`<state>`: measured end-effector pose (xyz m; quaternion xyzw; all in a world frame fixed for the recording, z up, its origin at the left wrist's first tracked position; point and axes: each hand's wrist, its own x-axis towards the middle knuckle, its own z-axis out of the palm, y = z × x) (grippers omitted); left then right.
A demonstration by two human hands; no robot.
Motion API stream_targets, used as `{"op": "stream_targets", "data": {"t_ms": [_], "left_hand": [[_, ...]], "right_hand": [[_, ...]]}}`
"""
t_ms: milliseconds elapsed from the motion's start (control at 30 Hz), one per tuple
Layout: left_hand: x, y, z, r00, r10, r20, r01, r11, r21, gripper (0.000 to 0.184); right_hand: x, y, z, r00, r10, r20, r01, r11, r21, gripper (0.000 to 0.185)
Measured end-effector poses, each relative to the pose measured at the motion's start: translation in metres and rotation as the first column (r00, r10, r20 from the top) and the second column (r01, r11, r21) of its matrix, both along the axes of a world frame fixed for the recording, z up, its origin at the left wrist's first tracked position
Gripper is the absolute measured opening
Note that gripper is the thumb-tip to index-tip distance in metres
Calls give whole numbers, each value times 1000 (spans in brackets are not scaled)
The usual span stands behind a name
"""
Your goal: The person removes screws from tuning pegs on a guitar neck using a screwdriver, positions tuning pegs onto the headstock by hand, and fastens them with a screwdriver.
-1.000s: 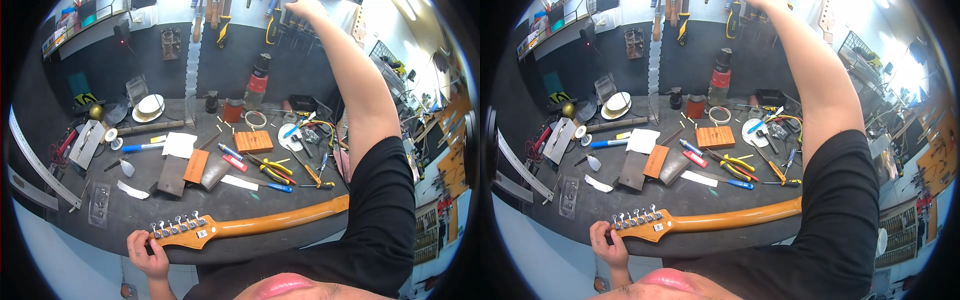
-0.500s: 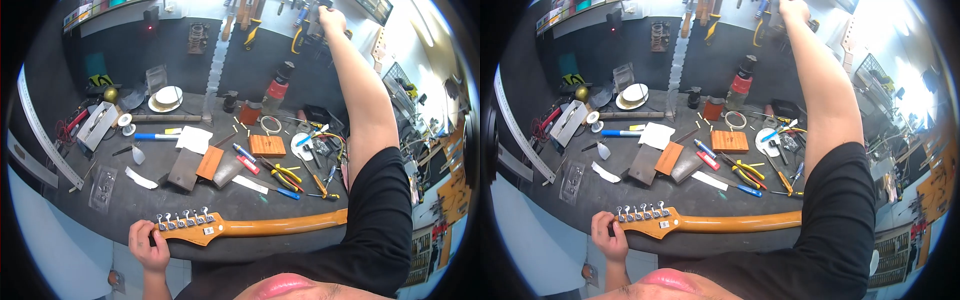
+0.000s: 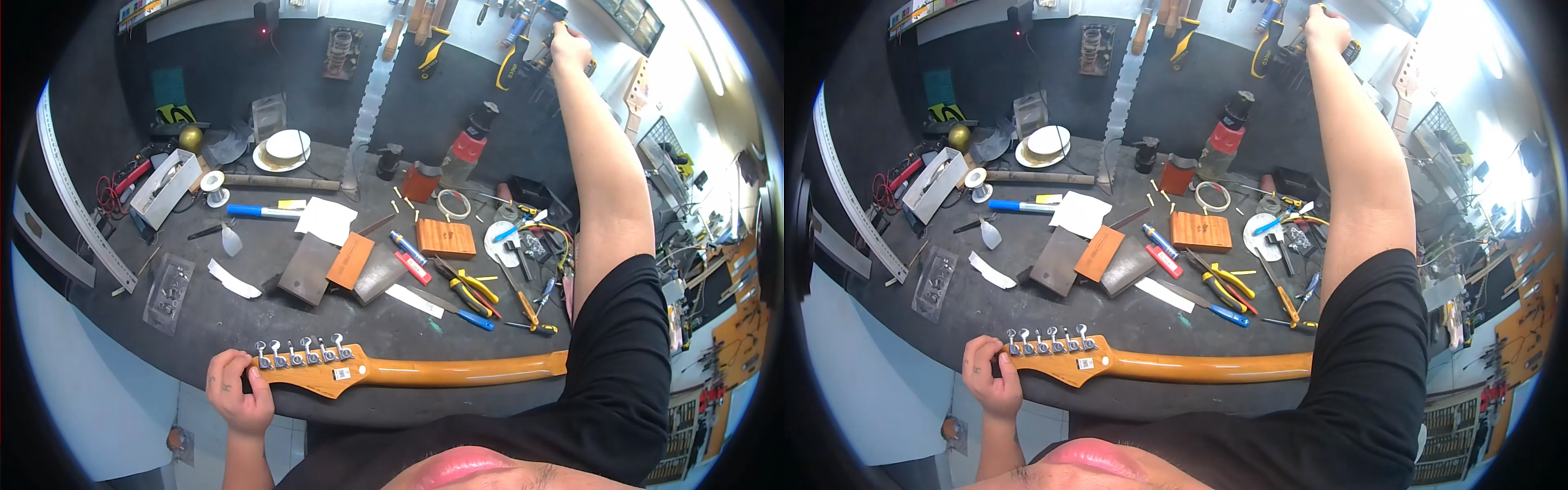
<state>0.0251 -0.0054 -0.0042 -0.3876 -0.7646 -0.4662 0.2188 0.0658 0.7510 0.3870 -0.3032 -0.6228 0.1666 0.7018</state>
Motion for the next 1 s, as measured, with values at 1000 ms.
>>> {"op": "stream_targets", "data": {"t_ms": [1000], "left_hand": [[-17,-14,19,963,-18,268,-43,975,220,19]], "right_hand": [[234,-199,-96,366,918,-149,-924,340,-178,44]]}}
